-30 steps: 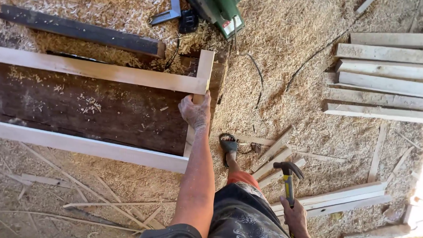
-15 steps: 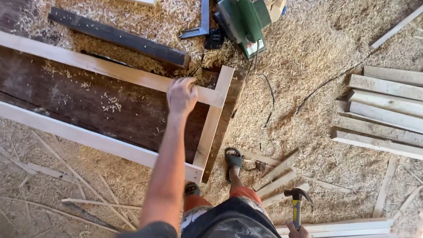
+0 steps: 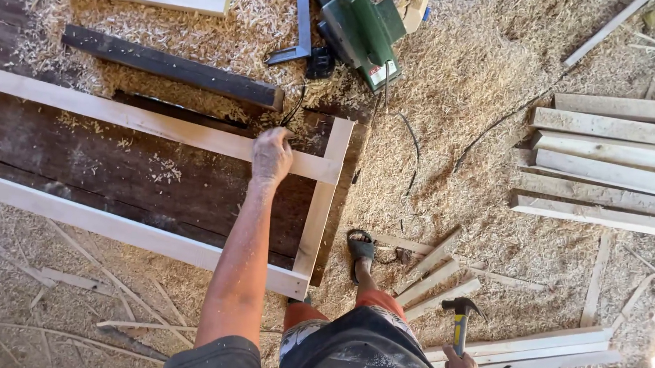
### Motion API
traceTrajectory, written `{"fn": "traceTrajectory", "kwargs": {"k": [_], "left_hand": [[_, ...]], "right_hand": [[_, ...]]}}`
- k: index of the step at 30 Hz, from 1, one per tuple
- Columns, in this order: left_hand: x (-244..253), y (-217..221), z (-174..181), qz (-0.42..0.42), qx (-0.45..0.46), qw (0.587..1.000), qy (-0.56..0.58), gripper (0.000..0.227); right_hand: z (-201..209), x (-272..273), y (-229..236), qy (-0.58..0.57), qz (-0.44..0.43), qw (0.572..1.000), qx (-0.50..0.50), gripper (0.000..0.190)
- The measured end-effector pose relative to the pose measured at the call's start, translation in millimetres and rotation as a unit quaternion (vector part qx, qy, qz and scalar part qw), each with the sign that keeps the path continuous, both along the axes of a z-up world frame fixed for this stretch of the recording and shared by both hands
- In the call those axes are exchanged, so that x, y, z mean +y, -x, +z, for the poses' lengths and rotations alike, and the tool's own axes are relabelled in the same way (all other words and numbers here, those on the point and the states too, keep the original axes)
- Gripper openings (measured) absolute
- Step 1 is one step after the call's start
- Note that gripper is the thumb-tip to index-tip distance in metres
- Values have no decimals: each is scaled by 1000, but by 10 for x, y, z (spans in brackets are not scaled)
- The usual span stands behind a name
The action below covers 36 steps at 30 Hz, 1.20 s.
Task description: The person hammers nails into a light wooden frame laid on a work surface, then stretches a tape measure along a rail and marks it with a pencil. They position additional slats across the frame and hammer nails to fasten each slat in place.
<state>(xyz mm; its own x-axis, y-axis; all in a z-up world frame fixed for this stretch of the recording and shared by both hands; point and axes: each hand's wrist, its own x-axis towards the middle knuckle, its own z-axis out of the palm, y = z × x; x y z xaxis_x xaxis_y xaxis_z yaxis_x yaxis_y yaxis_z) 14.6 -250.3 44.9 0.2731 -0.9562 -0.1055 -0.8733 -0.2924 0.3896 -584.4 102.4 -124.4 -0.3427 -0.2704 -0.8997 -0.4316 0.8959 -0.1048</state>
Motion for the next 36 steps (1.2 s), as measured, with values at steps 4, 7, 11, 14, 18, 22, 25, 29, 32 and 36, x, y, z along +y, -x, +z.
{"fn": "traceTrajectory", "kwargs": {"k": [4,7,11,14,18,22,25,29,32,36], "left_hand": [[-212,-29,331,76,-70,994,36,17],[-377,-15,372,-5,-111,994,-17,22],[-541,55,381,-5,-100,978,-184,28],[-591,-15,269,-10,-96,974,-205,26],[-584,7,284,-19,-65,989,-128,22],[-435,37,361,10,-35,997,-69,18],[-424,-21,407,25,-18,999,13,17],[-319,-28,456,100,83,991,-30,15],[-234,-23,474,92,91,991,45,15],[-255,-75,204,-41,11,991,130,13]], "right_hand": [[134,-72,-71,-1,-27,1000,-4,48],[212,-108,-117,10,-6,1000,16,45],[241,-121,-113,0,7,1000,4,53],[212,-127,-77,-4,27,1000,1,55],[190,-85,-56,-16,56,998,1,62],[282,-36,-74,-2,7,1000,5,59],[205,-83,-131,5,-54,998,-16,46],[145,-41,-119,12,-139,989,-53,47],[253,-67,-171,31,-88,994,-58,50],[335,-171,-282,28,-92,994,-53,41]]}}
